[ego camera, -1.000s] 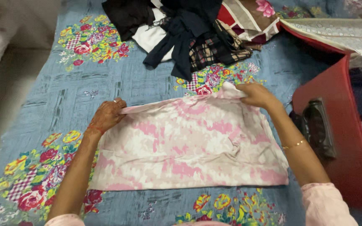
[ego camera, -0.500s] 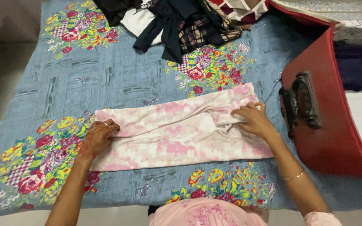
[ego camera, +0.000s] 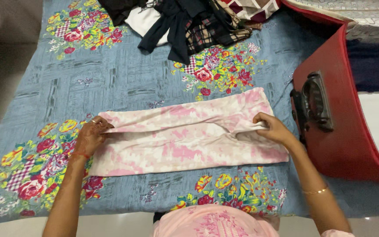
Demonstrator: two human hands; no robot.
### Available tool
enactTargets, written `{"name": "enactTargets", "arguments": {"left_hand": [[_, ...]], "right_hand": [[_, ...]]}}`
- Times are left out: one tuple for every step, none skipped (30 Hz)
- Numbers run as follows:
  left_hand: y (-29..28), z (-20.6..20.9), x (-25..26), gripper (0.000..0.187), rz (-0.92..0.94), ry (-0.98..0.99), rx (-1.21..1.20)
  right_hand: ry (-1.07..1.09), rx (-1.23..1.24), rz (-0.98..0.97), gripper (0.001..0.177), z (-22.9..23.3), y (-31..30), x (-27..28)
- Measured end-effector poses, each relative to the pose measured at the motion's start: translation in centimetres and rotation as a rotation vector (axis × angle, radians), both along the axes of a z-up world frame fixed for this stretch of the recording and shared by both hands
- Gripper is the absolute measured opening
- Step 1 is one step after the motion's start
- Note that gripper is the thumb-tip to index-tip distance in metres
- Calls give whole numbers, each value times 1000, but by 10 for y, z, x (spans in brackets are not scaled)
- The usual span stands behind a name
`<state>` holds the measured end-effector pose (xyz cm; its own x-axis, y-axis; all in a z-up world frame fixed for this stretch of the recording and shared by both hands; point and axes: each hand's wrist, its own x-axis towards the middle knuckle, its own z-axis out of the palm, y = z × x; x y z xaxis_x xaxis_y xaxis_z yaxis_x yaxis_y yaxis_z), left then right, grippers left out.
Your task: The person folds several shirts and shorts on a bed and places them into a red suitcase.
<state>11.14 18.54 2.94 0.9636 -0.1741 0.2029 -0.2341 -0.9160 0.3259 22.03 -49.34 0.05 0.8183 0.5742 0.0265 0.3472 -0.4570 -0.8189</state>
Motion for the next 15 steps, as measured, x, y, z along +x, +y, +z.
{"name": "enactTargets", "arguments": {"left_hand": [[1, 0, -2, 35, -3, 29, 36], [2, 1, -5, 37, -6, 58, 72], [1, 3, -6, 40, -8, 87, 108], [-3, 5, -9, 40, 35, 129, 154], [-8, 6, -13, 39, 81, 169, 201], [-14, 9, -15, 39, 128, 208, 248], [-18, 11, -17, 36, 148, 188, 240], [-22, 13, -19, 33, 169, 169, 233], [-25, 15, -20, 30, 189, 149, 227], [-29, 15, -18, 28, 203, 126, 204], [-32, 13, -15, 27, 218, 104, 181], [-35, 10, -10, 26, 233, 81, 159], [-38, 5, -3, 26, 249, 59, 135], [-41, 0, 3, 27, 264, 37, 112], [-43, -5, 9, 28, 281, 14, 90]], "right_hand": [[22, 39, 20, 43, 5, 2, -5], [44, 77, 40, 47, 13, 4, -11], [76, -62, 17, 50, 22, 6, -18], [109, -202, -7, 53, 33, 8, -27], [138, -341, -30, 57, 43, 12, -33], [89, -420, -18, 43, 52, 17, -36], [42, -500, -6, 30, 60, 19, -41], [-6, -580, 6, 21, 66, 22, -43], [-84, -552, -36, 20, 71, 26, -43], [-162, -524, -78, 21, 74, 30, -45], [-238, -495, -119, 22, 75, 37, -46], [-277, -392, -90, 22, 74, 46, -45], [-315, -288, -61, 22, 72, 57, -42], [-352, -183, -32, 23, 69, 69, -39], [-333, -135, -10, 21, 65, 84, -37]]}}
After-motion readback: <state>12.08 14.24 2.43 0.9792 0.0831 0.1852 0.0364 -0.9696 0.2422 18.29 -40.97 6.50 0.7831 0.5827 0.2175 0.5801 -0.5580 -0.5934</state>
